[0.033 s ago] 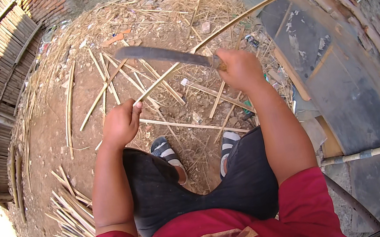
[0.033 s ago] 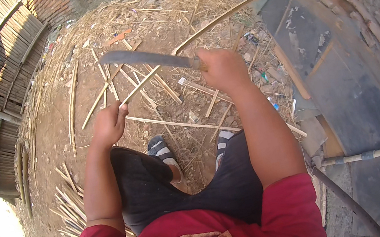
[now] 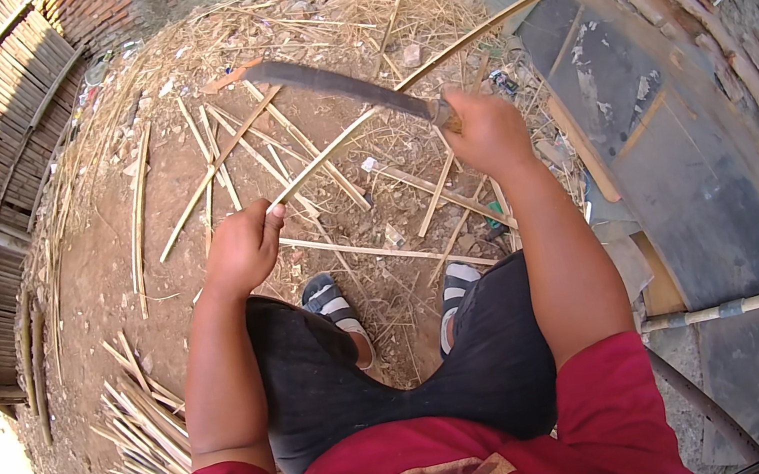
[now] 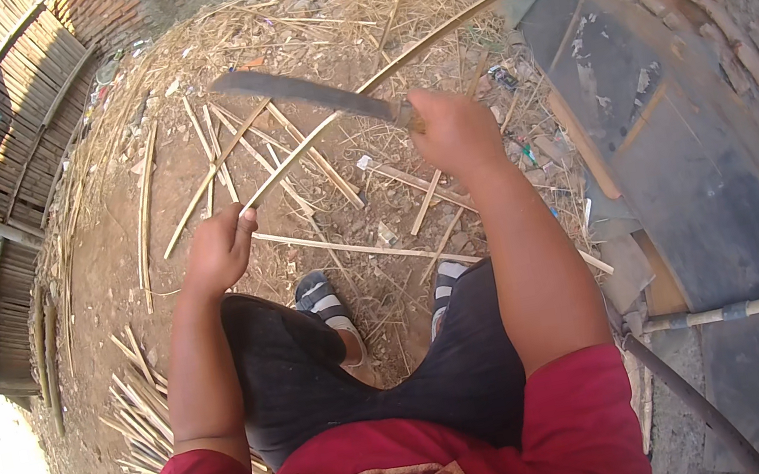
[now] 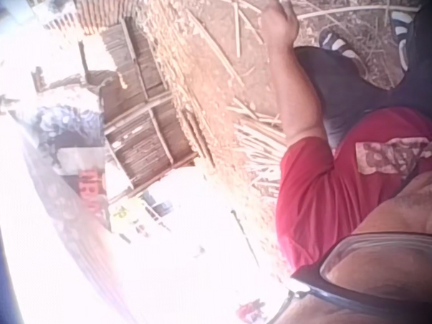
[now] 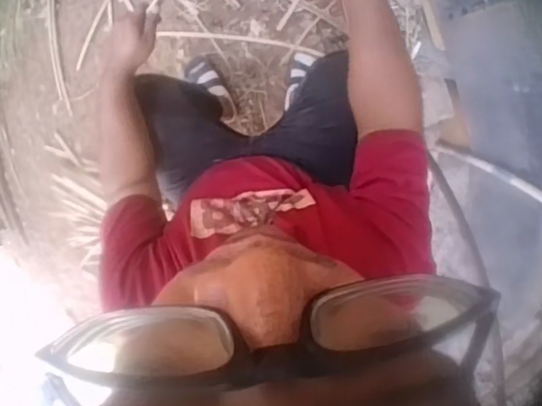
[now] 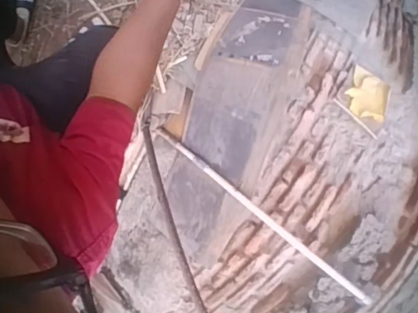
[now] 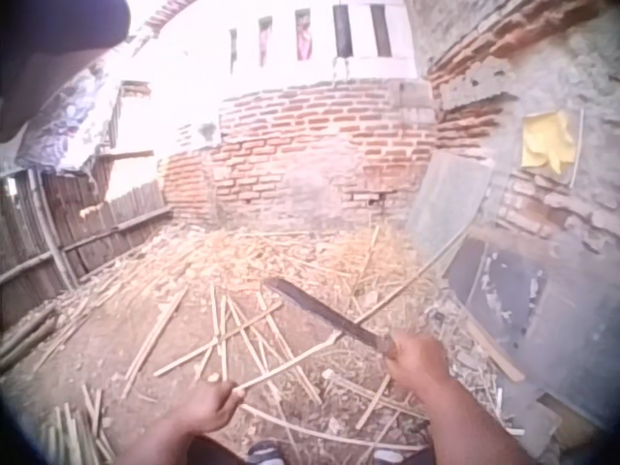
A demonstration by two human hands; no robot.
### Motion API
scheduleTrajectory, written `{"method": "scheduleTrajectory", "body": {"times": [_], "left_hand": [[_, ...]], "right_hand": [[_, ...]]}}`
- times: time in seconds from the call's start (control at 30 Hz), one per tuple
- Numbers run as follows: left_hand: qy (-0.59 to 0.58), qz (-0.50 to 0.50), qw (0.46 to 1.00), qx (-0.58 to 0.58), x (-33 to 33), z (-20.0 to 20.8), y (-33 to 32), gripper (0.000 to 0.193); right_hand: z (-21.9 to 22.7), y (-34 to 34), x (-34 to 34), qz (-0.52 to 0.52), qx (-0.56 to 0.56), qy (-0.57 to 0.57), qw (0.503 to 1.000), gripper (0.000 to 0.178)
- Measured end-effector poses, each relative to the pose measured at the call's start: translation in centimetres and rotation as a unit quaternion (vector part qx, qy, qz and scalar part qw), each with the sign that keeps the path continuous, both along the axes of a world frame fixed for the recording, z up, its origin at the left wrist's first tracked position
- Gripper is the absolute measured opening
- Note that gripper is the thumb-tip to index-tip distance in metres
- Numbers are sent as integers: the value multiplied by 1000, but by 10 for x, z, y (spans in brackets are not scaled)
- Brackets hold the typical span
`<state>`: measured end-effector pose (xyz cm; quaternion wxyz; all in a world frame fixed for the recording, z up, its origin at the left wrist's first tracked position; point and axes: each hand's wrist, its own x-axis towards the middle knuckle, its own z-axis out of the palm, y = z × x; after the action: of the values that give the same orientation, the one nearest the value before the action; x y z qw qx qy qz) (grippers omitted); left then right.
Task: The person thins a long bamboo strip by drawing a machete along its surface while holding the strip with their other hand.
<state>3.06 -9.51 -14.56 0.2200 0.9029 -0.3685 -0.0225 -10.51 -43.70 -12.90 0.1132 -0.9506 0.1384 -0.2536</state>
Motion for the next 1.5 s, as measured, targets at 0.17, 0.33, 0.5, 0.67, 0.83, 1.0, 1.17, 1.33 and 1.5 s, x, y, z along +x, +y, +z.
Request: {"method": "scheduleTrajectory", "body": {"times": [0.17,0.33,0.5,0.67,0.83,1.0,1.17,1.33,1.5], "left_hand": [[33,-14,999,-33,12,-11,6,44],[19,0,998,-55,9,-4,8,46],[19,15,999,-36,7,0,6,47],[39,1,997,-68,11,-5,10,48],[49,-25,995,-84,8,12,24,45],[111,42,991,-55,-23,54,76,46],[264,78,957,-90,-82,39,141,52],[204,142,963,-98,-154,-1,181,50],[229,192,950,-86,-203,-41,206,53]], "right_hand": [[-5,-11,-6,-31,44,-11,998,25],[4,4,-5,25,-5,27,999,25],[-10,-35,-6,-92,143,-70,983,26],[-1,-6,-4,-1,61,4,998,30],[14,18,-10,65,10,-6,998,27],[12,-13,-22,2,96,-57,994,28],[19,36,-21,167,35,-14,985,22],[9,36,-12,171,59,12,983,21],[-2,38,-9,190,31,29,981,18]]}}
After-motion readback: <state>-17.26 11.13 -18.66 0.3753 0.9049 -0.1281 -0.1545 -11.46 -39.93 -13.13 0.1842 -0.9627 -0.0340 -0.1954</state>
